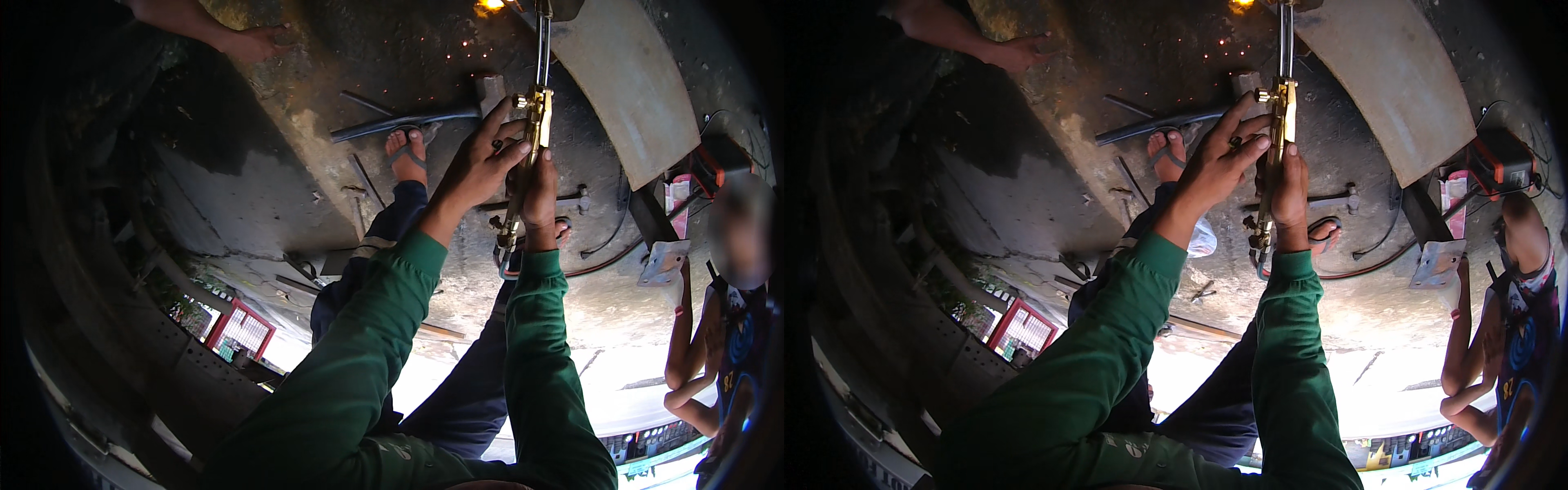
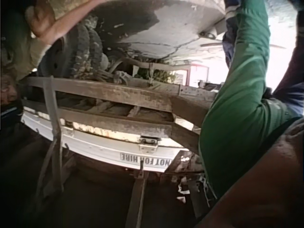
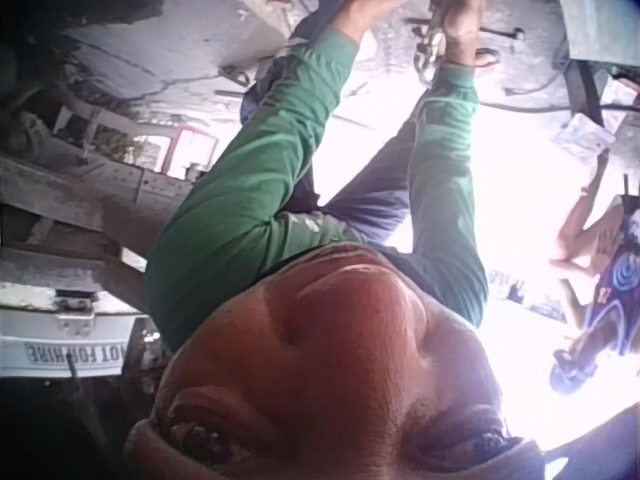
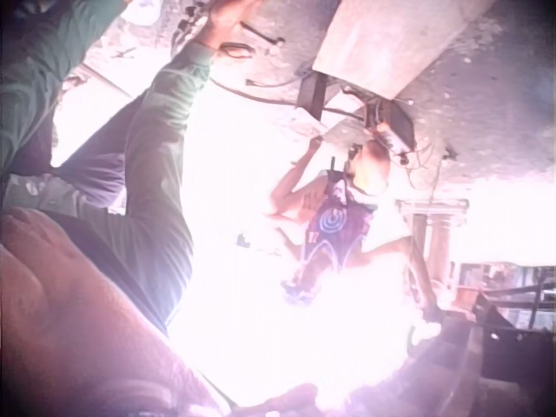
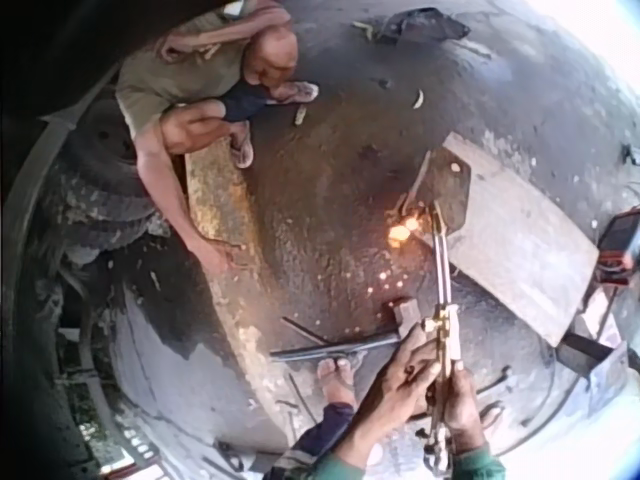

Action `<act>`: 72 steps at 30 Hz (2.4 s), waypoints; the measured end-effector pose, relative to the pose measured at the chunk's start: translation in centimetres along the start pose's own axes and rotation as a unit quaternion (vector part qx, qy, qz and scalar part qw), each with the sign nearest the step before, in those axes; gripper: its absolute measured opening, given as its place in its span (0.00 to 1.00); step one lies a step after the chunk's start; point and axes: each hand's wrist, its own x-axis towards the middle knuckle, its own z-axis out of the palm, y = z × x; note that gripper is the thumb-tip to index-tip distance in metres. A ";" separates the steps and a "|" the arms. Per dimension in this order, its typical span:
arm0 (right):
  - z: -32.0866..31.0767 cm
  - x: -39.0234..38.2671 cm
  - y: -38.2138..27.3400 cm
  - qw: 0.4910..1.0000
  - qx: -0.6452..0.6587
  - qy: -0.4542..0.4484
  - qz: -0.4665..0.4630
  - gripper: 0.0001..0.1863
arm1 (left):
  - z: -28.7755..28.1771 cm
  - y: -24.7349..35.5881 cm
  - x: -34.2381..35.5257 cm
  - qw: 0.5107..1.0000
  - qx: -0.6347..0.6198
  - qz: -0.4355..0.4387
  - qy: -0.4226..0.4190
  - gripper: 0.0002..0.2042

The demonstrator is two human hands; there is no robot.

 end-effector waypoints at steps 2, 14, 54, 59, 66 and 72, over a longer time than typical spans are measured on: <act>0.0 0.2 0.3 1.000 0.002 -0.007 0.002 0.32 | 0.0 -0.1 0.2 1.000 -0.002 -0.002 0.007 0.36; 0.0 0.6 1.1 1.000 0.015 -0.014 0.003 0.33 | -0.4 -1.3 0.6 0.998 0.040 0.042 0.013 0.36; -8.6 -14.9 0.6 0.952 0.257 -0.075 0.148 0.43 | 11.6 -2.5 -6.8 0.914 0.350 0.183 0.093 0.17; -8.8 -14.7 1.3 0.943 0.275 -0.100 0.156 0.43 | 11.6 -2.6 -6.7 0.898 0.364 0.216 0.121 0.15; -7.7 -14.5 0.3 0.944 0.280 -0.111 0.137 0.44 | 10.9 -1.8 -6.6 0.886 0.378 0.242 0.113 0.14; -7.6 -14.6 0.1 0.947 0.270 -0.116 0.129 0.45 | 10.8 -1.4 -6.6 0.888 0.370 0.248 0.110 0.14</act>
